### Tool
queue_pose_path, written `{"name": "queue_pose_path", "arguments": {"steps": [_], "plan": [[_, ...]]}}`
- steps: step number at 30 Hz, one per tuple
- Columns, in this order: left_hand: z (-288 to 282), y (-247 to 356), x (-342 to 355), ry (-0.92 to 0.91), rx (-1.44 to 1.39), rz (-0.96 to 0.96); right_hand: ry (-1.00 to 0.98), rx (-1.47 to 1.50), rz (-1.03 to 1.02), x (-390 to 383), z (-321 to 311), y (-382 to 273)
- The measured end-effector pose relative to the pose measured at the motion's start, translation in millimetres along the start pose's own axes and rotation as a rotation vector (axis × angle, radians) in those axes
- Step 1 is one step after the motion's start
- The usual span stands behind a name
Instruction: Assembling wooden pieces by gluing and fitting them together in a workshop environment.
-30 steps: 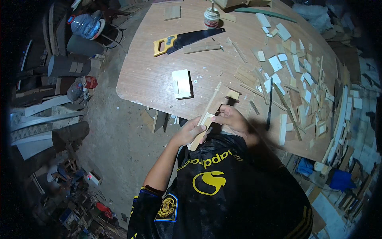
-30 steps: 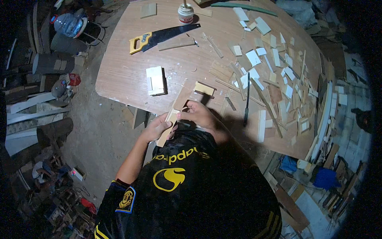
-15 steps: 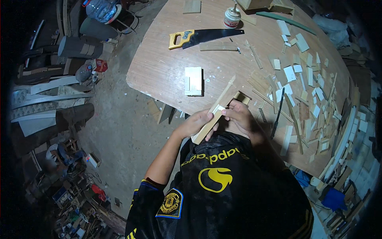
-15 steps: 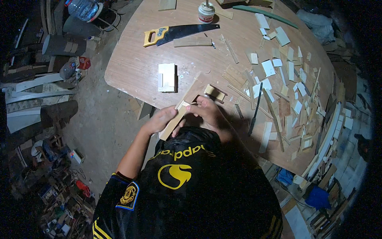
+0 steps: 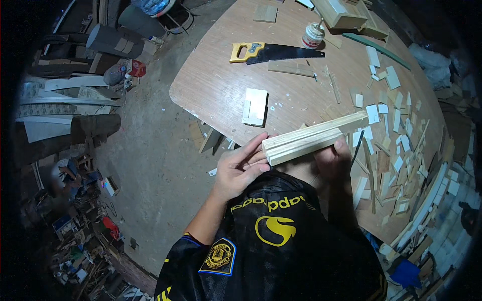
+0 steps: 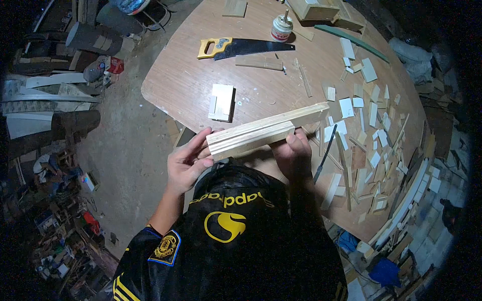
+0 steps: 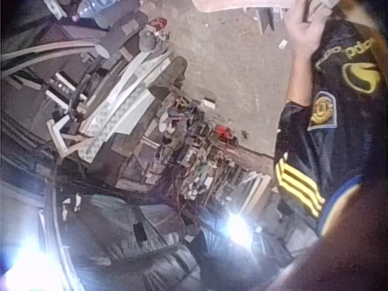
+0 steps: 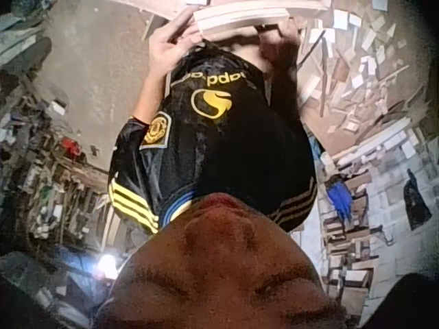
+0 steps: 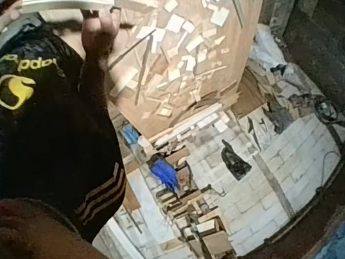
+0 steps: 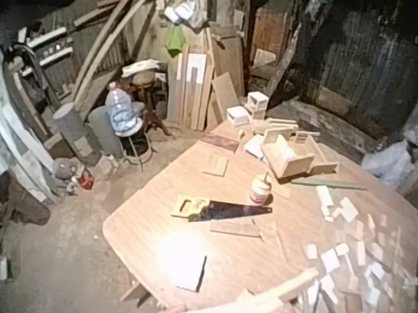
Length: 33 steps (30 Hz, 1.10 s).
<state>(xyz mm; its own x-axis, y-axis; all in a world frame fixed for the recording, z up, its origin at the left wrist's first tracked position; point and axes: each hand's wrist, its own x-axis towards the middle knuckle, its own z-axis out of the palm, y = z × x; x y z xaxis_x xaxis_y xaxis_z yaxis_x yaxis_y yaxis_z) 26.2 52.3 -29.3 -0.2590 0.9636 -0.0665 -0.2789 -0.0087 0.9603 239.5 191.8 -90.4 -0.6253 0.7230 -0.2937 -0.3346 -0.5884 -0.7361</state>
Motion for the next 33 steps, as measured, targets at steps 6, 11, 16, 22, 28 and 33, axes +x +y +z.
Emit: {"name": "queue_pose_path", "arguments": {"steps": [6,11,16,22,28,33], "plan": [[2.7,4.7,-3.5,0.056,0.130,0.085,0.016,0.205,-0.080,-7.4,15.8,0.5],[-0.6,3.9,2.5,0.018,0.427,0.366,0.075,-0.417,-0.172,-11.9,15.1,4.9],[-2.7,1.7,3.3,0.047,0.448,0.432,0.056,-0.201,-0.091,-13.6,24.4,2.7],[-7.4,5.3,4.7,0.016,0.491,0.456,0.018,0.103,-0.006,-16.1,18.7,3.3],[-9.5,5.2,3.9,0.007,0.538,0.478,0.051,0.263,0.013,-17.0,21.4,5.8],[-11.3,4.5,0.7,-0.002,0.487,0.356,0.051,-0.135,-0.017,-14.7,22.6,3.1]]}}
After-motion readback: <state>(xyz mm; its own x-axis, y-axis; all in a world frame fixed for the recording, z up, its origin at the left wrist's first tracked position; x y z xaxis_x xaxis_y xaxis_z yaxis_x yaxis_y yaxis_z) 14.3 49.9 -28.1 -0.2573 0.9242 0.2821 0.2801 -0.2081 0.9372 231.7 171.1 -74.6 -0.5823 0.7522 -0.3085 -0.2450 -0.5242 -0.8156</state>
